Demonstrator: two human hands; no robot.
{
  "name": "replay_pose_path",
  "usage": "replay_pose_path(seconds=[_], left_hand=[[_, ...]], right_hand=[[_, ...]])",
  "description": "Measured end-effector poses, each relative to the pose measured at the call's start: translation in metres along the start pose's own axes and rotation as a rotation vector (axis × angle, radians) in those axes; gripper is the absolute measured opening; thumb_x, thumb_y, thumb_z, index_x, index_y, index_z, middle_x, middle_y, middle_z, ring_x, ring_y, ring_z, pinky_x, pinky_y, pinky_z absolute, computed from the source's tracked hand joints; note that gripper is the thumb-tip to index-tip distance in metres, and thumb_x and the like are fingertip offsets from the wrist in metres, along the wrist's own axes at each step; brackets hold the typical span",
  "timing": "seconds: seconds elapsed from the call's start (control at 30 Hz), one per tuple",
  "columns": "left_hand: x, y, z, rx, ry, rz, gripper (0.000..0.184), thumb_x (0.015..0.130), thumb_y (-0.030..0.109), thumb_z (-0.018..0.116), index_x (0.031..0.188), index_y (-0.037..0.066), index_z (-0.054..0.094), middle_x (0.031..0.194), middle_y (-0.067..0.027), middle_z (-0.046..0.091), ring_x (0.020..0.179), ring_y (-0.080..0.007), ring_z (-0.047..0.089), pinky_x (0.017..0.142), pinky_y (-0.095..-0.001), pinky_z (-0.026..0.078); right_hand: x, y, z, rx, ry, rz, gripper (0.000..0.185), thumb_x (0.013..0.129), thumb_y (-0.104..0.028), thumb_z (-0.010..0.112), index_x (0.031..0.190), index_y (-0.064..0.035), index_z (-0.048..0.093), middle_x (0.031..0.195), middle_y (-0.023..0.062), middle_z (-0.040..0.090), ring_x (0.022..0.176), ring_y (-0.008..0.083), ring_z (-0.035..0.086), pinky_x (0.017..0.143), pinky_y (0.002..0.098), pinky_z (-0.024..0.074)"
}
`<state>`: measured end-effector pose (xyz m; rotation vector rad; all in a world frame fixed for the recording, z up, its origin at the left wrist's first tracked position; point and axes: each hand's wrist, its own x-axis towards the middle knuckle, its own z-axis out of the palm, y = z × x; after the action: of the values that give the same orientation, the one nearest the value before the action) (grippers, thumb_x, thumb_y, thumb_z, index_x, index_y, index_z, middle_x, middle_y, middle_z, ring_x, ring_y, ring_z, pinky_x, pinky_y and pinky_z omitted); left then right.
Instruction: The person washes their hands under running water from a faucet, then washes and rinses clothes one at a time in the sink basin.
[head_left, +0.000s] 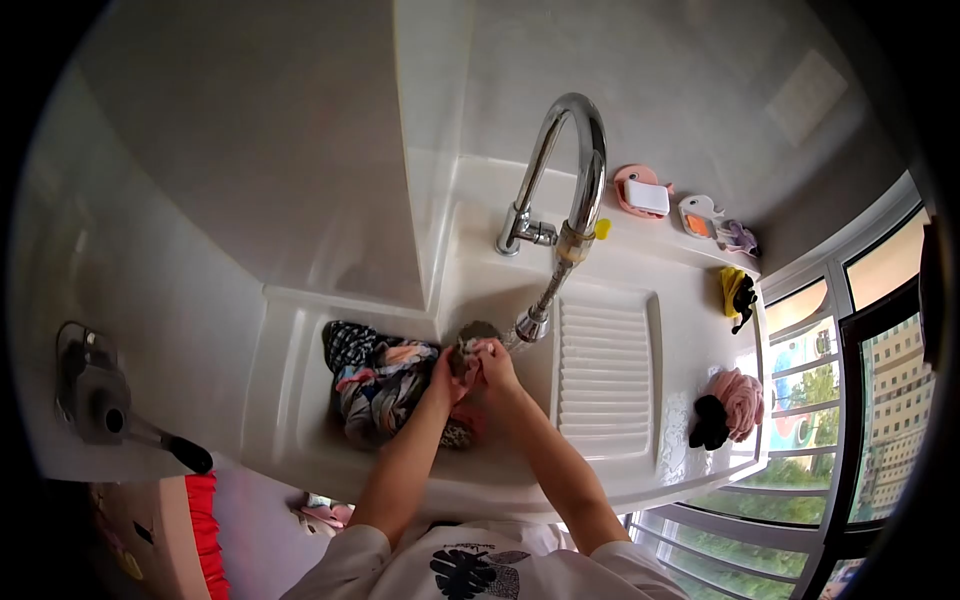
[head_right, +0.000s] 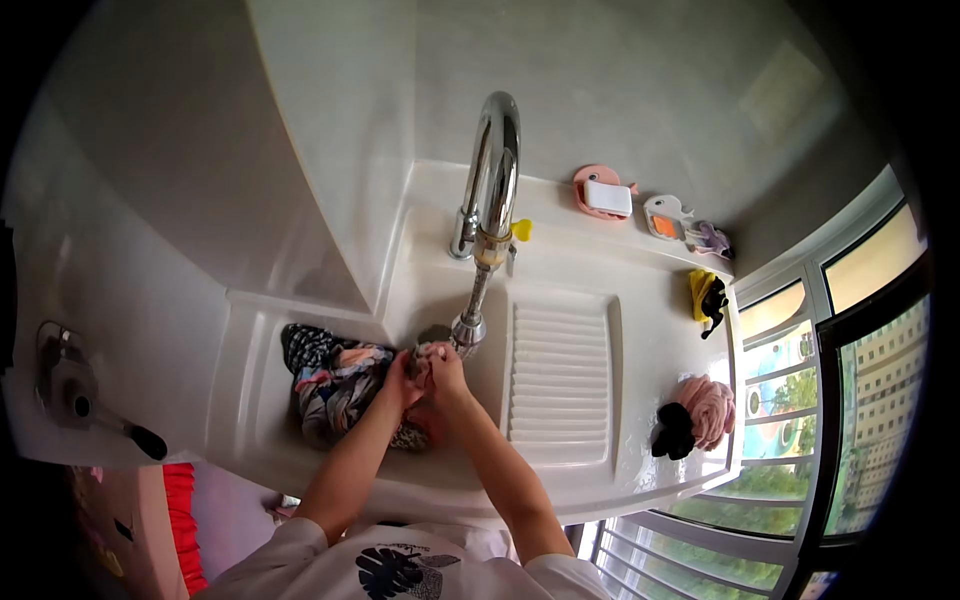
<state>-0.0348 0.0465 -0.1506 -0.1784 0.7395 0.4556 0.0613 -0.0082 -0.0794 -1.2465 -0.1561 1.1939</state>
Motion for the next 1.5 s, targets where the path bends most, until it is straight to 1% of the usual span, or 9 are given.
replay_pose_path(seconds=[0.3, 0.47, 0.7, 0.77, 0.97, 1.2, 1.3, 1.37, 1.5], left_hand=[[0.030, -0.019, -0.038, 0.232, -0.073, 0.296, 0.029, 0.082, -0.001, 0.050, 0.109, 0.010, 0.052, 0.096, -0.0071, 0.059, 0.085, -0.0233, 0.059, 0.072, -0.0366, 0.050], [0.020, -0.015, -0.038, 0.277, 0.076, 0.247, 0.040, 0.081, 0.002, 0.050, 0.119, 0.014, 0.048, 0.103, -0.0070, 0.056, 0.092, -0.0215, 0.056, 0.078, -0.0368, 0.047], [0.018, -0.017, -0.032, 0.307, 0.323, 0.261, 0.055, 0.081, 0.016, 0.056, 0.133, 0.020, 0.039, 0.129, -0.0026, 0.045, 0.115, -0.0195, 0.042, 0.097, -0.0382, 0.030], [0.042, -0.013, -0.057, 0.247, 0.228, 0.232, 0.053, 0.081, 0.025, 0.058, 0.131, 0.019, 0.041, 0.128, -0.0030, 0.044, 0.115, -0.0205, 0.042, 0.097, -0.0389, 0.029], [-0.001, -0.018, -0.010, 0.205, 0.296, 0.178, 0.052, 0.083, 0.039, 0.056, 0.128, 0.016, 0.043, 0.123, -0.0068, 0.048, 0.113, -0.0251, 0.043, 0.090, -0.0447, 0.040], [-0.007, -0.005, 0.023, 0.108, -0.319, 0.052, 0.055, 0.090, 0.055, 0.035, 0.123, 0.014, 0.050, 0.117, -0.0084, 0.057, 0.104, -0.0277, 0.056, 0.085, -0.0461, 0.048], [-0.020, -0.012, 0.066, 0.193, -0.642, -0.067, 0.053, 0.090, 0.054, 0.038, 0.121, 0.014, 0.050, 0.111, -0.0085, 0.059, 0.100, -0.0262, 0.059, 0.086, -0.0410, 0.048], [-0.033, -0.031, 0.091, 0.159, -0.208, 0.175, 0.052, 0.089, 0.056, 0.040, 0.116, 0.013, 0.052, 0.109, -0.0087, 0.060, 0.097, -0.0236, 0.060, 0.087, -0.0377, 0.048], [-0.009, -0.036, 0.080, 0.416, -0.503, 0.301, 0.040, 0.093, 0.044, 0.041, 0.111, 0.011, 0.056, 0.097, -0.0032, 0.063, 0.093, -0.0194, 0.059, 0.081, -0.0348, 0.049]], right_hand=[[0.039, 0.047, -0.044, -0.225, 0.245, 0.148, 0.009, 0.087, -0.008, 0.052, 0.096, -0.0080, 0.050, 0.080, 0.0076, 0.057, 0.061, 0.0131, 0.054, 0.049, 0.0268, 0.0431], [0.027, 0.116, -0.062, -1.115, 0.279, -0.594, 0.028, 0.080, -0.011, 0.060, 0.106, -0.0047, 0.052, 0.098, 0.0177, 0.057, 0.089, 0.0359, 0.056, 0.077, 0.0436, 0.0449], [0.009, 0.091, -0.038, -1.166, 0.524, -0.438, 0.021, 0.090, -0.023, 0.043, 0.103, -0.0082, 0.051, 0.107, 0.0137, 0.055, 0.096, 0.0360, 0.055, 0.079, 0.0438, 0.0444], [0.002, 0.071, -0.024, -1.100, 0.196, -0.088, 0.017, 0.090, -0.020, 0.042, 0.101, -0.0086, 0.050, 0.102, 0.0126, 0.057, 0.092, 0.0354, 0.056, 0.078, 0.0440, 0.0445], [0.078, 0.107, -0.071, -1.062, 0.395, -0.390, 0.014, 0.084, -0.007, 0.051, 0.098, -0.0084, 0.053, 0.077, 0.0103, 0.057, 0.071, 0.0301, 0.058, 0.061, 0.0407, 0.0468], [-0.046, -0.086, 0.002, -0.399, -0.327, 0.016, 0.009, 0.084, -0.005, 0.054, 0.092, -0.0080, 0.054, 0.069, 0.0002, 0.051, 0.055, 0.0073, 0.048, 0.044, 0.0231, 0.0393], [-0.026, -0.091, -0.008, -0.450, -0.154, -0.391, 0.009, 0.084, -0.007, 0.056, 0.093, -0.0056, 0.054, 0.066, -0.0007, 0.051, 0.056, 0.0064, 0.048, 0.047, 0.0221, 0.0391], [0.003, -0.074, -0.027, -0.519, -0.050, -0.527, 0.011, 0.083, -0.008, 0.060, 0.091, -0.0030, 0.054, 0.066, -0.0006, 0.054, 0.059, 0.0063, 0.050, 0.051, 0.0226, 0.0416], [-0.060, -0.083, 0.019, -1.115, 0.155, -0.679, 0.025, 0.076, -0.025, 0.069, 0.086, -0.0072, 0.056, 0.074, 0.0135, 0.062, 0.068, 0.0309, 0.063, 0.061, 0.0376, 0.0498]])
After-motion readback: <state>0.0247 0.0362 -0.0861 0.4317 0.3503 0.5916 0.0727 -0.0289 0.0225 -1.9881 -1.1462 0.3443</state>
